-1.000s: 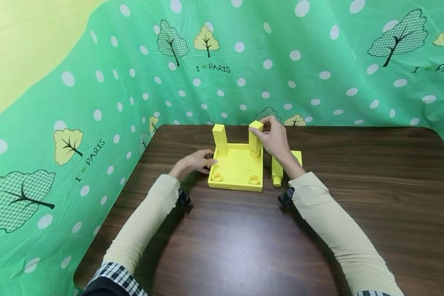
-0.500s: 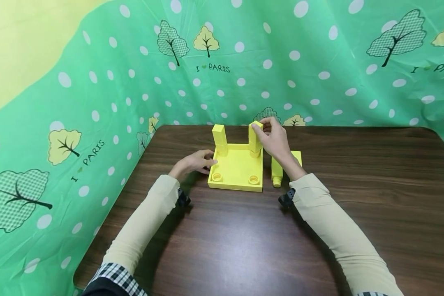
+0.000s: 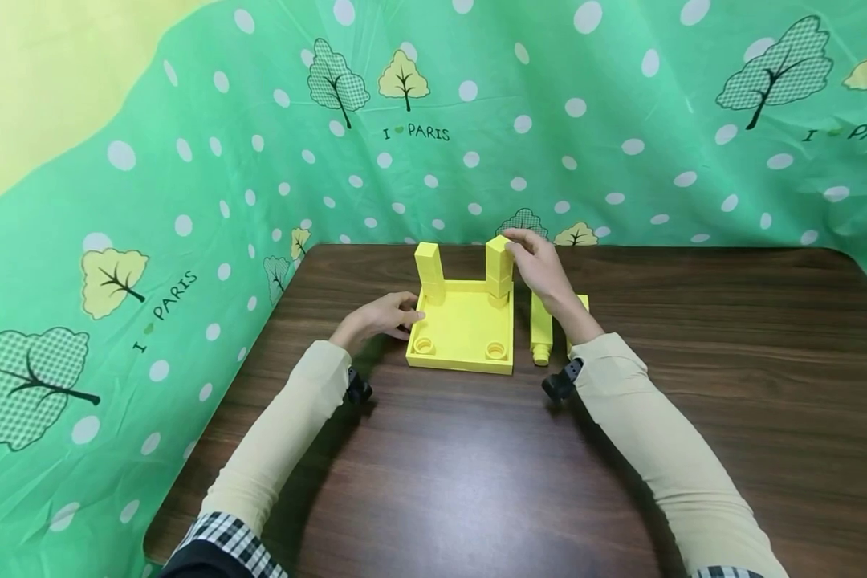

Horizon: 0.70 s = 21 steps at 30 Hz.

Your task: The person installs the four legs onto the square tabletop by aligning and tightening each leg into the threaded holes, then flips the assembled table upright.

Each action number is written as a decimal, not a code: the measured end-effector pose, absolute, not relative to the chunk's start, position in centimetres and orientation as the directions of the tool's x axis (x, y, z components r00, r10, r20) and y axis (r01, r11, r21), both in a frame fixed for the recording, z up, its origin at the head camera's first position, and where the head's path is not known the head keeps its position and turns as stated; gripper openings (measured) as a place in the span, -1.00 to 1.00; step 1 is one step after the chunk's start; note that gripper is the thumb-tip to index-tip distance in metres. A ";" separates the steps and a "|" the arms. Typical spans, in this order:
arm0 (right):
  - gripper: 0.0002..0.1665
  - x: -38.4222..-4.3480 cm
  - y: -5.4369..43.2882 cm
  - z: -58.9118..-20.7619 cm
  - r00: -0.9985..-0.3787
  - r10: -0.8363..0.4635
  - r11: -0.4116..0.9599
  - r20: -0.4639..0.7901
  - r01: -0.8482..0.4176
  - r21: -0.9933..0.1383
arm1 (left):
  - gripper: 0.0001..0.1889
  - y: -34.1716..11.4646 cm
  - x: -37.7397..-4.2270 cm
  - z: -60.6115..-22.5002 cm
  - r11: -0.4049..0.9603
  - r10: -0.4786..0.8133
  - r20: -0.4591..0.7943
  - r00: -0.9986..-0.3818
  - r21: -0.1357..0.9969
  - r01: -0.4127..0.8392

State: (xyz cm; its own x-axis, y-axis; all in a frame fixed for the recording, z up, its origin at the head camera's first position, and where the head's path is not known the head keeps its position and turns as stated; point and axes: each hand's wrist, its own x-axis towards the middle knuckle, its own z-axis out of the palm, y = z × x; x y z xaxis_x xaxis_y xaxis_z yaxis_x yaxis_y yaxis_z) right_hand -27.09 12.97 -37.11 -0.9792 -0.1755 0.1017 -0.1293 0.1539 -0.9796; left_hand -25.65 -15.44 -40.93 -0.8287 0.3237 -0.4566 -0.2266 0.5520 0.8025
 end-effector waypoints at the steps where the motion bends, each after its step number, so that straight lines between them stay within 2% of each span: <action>1: -0.47 -27.1 13.0 -37.0 -0.978 -0.187 0.152 0.093 -0.122 -0.981 | -0.45 -15.4 -25.7 -40.9 0.552 0.324 -0.457 -0.829 0.802 -0.227; 8: -0.45 -27.4 13.0 -36.9 -0.969 -0.237 0.124 0.075 -0.107 -0.987 | -0.44 -15.4 -26.0 -41.0 0.558 0.321 -0.467 -0.824 0.796 -0.234; 21: -0.45 -27.2 13.2 -37.0 -0.972 -0.210 0.096 0.101 -0.123 -0.988 | -0.45 -15.3 -25.9 -40.8 0.557 0.318 -0.472 -0.822 0.795 -0.242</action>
State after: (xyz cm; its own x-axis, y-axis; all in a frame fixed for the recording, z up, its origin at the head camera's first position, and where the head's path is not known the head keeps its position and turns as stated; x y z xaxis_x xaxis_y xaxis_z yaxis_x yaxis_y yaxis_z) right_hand -27.22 13.20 -37.00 -0.9725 -0.2103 0.1005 -0.1229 0.0963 -0.9877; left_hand -25.89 -15.33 -40.82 -0.8223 0.3175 -0.4722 -0.2415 0.5566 0.7949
